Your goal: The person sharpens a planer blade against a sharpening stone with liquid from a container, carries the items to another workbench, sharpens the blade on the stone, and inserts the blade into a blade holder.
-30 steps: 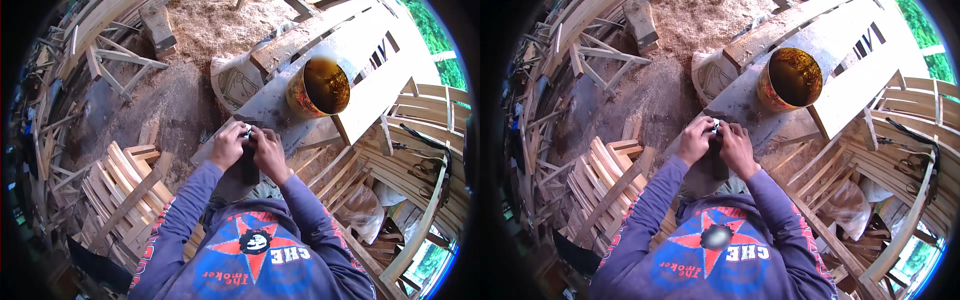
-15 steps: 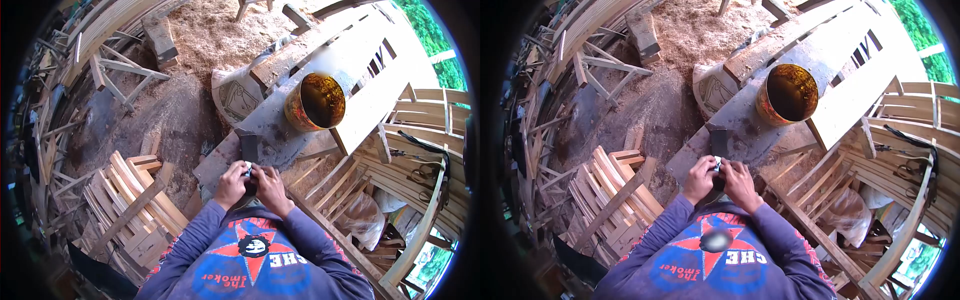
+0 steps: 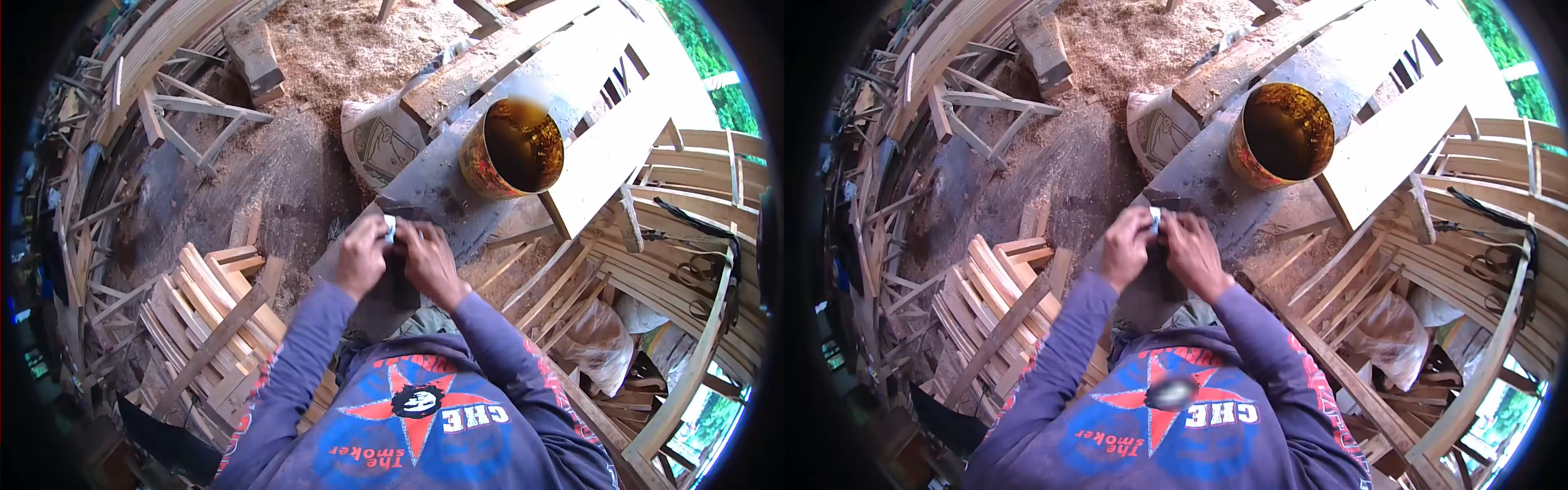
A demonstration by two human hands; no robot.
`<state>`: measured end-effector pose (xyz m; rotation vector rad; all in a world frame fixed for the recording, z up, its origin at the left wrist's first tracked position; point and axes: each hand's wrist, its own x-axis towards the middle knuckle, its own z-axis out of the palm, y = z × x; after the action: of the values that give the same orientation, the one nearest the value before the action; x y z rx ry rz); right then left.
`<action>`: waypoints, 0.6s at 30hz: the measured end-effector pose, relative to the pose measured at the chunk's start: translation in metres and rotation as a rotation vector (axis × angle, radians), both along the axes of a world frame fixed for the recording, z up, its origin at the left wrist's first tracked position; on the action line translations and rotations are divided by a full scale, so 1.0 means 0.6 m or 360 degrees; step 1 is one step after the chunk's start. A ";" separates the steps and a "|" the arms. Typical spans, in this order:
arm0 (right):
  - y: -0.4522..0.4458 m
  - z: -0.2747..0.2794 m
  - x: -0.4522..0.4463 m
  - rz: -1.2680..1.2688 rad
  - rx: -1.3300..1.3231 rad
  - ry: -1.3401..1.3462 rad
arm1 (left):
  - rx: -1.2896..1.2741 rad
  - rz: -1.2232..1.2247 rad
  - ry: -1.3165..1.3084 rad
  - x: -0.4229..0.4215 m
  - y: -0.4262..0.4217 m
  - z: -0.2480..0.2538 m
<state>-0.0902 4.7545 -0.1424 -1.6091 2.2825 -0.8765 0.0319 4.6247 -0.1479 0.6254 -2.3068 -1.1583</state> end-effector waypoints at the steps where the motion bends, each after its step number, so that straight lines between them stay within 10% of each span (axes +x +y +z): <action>1: 0.032 -0.003 0.016 -0.0004 0.0030 -0.0046 | 0.0064 0.0008 -0.0025 0.017 0.028 -0.002; 18: 0.008 0.008 0.000 -0.0131 0.0040 0.0004 | 0.0052 -0.0064 -0.0023 -0.028 -0.017 -0.001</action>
<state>-0.0902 4.7594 -0.1375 -1.5165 2.3667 -0.8616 0.0153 4.6147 -0.1484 0.6033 -2.3268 -1.2161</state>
